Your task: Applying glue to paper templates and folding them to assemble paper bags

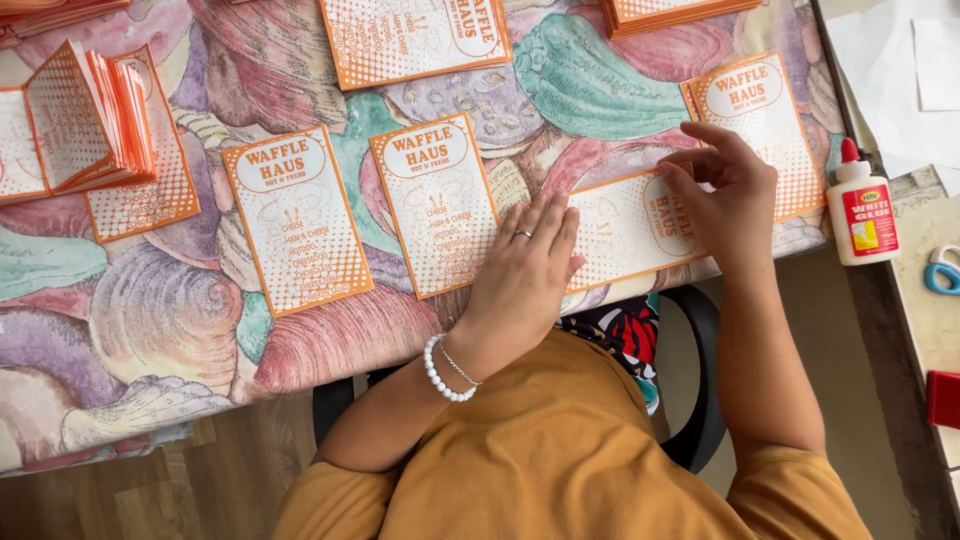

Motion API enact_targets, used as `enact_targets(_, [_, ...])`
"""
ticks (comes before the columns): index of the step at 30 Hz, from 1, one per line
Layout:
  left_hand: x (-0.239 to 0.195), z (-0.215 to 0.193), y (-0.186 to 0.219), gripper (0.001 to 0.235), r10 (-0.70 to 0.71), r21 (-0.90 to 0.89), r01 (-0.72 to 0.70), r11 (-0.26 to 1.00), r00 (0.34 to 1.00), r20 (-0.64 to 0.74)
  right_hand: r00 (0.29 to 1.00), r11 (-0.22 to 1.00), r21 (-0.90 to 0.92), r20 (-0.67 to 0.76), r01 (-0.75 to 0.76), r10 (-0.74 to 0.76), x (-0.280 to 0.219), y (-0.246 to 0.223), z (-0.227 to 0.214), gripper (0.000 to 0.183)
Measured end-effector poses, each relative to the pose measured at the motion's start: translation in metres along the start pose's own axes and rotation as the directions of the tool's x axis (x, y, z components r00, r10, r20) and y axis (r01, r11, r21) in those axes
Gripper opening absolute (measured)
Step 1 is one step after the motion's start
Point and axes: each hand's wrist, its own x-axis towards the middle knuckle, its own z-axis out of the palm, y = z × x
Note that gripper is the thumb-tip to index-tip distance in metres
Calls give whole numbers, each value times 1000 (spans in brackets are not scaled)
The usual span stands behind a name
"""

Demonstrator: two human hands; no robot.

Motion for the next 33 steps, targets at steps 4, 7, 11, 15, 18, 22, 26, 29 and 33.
enact_targets(4, [-12,32,-9,54,-26,126,16,992,997,72,977,914,-349,22,205,-210,-5,-9,-3,43])
enact_targets(7, [-12,28,-7,58,-36,153,23,988,996,83,902,696,-578,204,425,-381,-11,-36,15,32])
enact_targets(11, [-9,20,-4,60,-70,183,40,982,985,156,870,689,-539,376,485,-319,-20,-51,39,39])
enact_targets(15, [-11,23,-7,63,-76,199,36,979,978,195,886,664,-602,407,444,-224,-21,-32,27,50])
enact_targets(18, [-12,22,-8,63,-82,201,35,979,971,226,895,659,-620,397,426,-205,-18,-20,12,49])
enact_targets(22, [-9,11,-7,63,-90,267,32,963,974,207,881,642,-662,470,387,-46,-12,-19,-16,57])
enact_targets(26, [-10,7,-9,66,-64,273,1,962,973,223,894,603,-689,438,402,-96,-9,-12,-31,47])
enact_targets(29, [-10,5,-9,65,-62,249,3,969,972,227,904,608,-698,421,379,-80,-9,-5,-39,43])
enact_targets(33, [-9,4,-9,65,-66,249,4,969,968,241,908,596,-704,406,386,-108,-9,1,-41,41])
